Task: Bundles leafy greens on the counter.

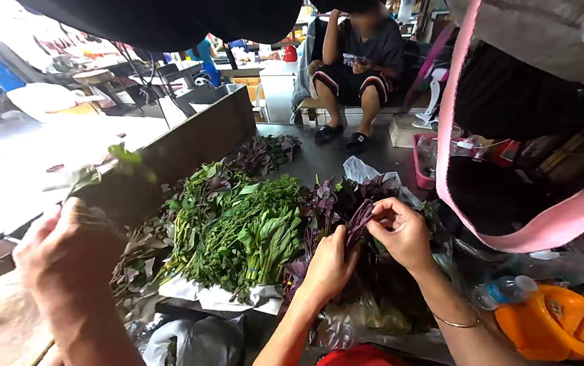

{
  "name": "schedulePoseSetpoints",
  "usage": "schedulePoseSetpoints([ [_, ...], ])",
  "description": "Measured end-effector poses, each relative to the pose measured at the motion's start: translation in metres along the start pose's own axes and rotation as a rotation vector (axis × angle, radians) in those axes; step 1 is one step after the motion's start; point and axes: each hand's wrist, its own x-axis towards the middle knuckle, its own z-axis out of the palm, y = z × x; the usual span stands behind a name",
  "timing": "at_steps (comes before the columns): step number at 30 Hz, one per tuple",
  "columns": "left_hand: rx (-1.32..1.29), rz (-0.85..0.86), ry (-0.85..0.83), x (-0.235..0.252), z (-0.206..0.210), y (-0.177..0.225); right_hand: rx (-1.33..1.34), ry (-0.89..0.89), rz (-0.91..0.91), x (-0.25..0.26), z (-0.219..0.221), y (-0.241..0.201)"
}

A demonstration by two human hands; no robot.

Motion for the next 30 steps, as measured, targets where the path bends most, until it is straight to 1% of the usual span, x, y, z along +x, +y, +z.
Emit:
schedulePoseSetpoints([
  [3, -0.031, 0.003, 0.0, 0.0, -0.001, 0.0, 0.03, 0.067, -0.043, 0.0, 0.002, 0.002],
  [6, -0.06, 0.019, 0.003, -0.001, -0.002, 0.0, 0.065, 0.085, -0.055, 0.003, 0.001, -0.001],
  [11, -0.067, 0.031, -0.022, -0.002, -0.005, 0.001, 0.172, 0.033, 0.051, 0.009, -0.004, -0.004],
  [13, -0.055, -0.03, -0.047, 0.001, -0.011, 0.009, 0.315, -0.018, 0.131, 0.011, -0.006, 0.0],
  [16, 0.051, -0.033, -0.011, 0.007, -0.017, 0.02, 0.702, -0.107, 0.236, 0.011, 0.0, 0.0],
  [18, 0.179, 0.016, 0.027, 0.012, -0.019, 0.025, 0.813, -0.063, 0.27, 0.015, 0.013, -0.012],
  [20, 0.269, 0.087, 0.073, 0.015, -0.017, 0.027, 0.834, 0.047, 0.296, 0.022, 0.027, -0.03],
  [22, 0.236, 0.114, 0.099, 0.017, -0.018, 0.028, 0.969, 0.161, 0.333, 0.034, 0.037, -0.045],
  [24, 0.139, 0.07, 0.054, 0.017, -0.025, 0.032, 1.097, 0.2, 0.319, 0.041, 0.039, -0.049],
  [25, 0.088, 0.049, 0.024, 0.018, -0.027, 0.03, 1.119, 0.214, 0.308, 0.042, 0.039, -0.049],
  [27, 0.039, 0.018, -0.045, 0.019, -0.026, 0.021, 1.08, 0.241, 0.317, 0.037, 0.041, -0.047],
  [29, 0.07, -0.043, -0.123, 0.021, -0.02, 0.015, 0.939, 0.237, 0.337, 0.03, 0.039, -0.031],
  [30, 0.108, -0.068, -0.152, 0.023, -0.017, 0.012, 0.835, 0.196, 0.345, 0.023, 0.033, -0.02],
])
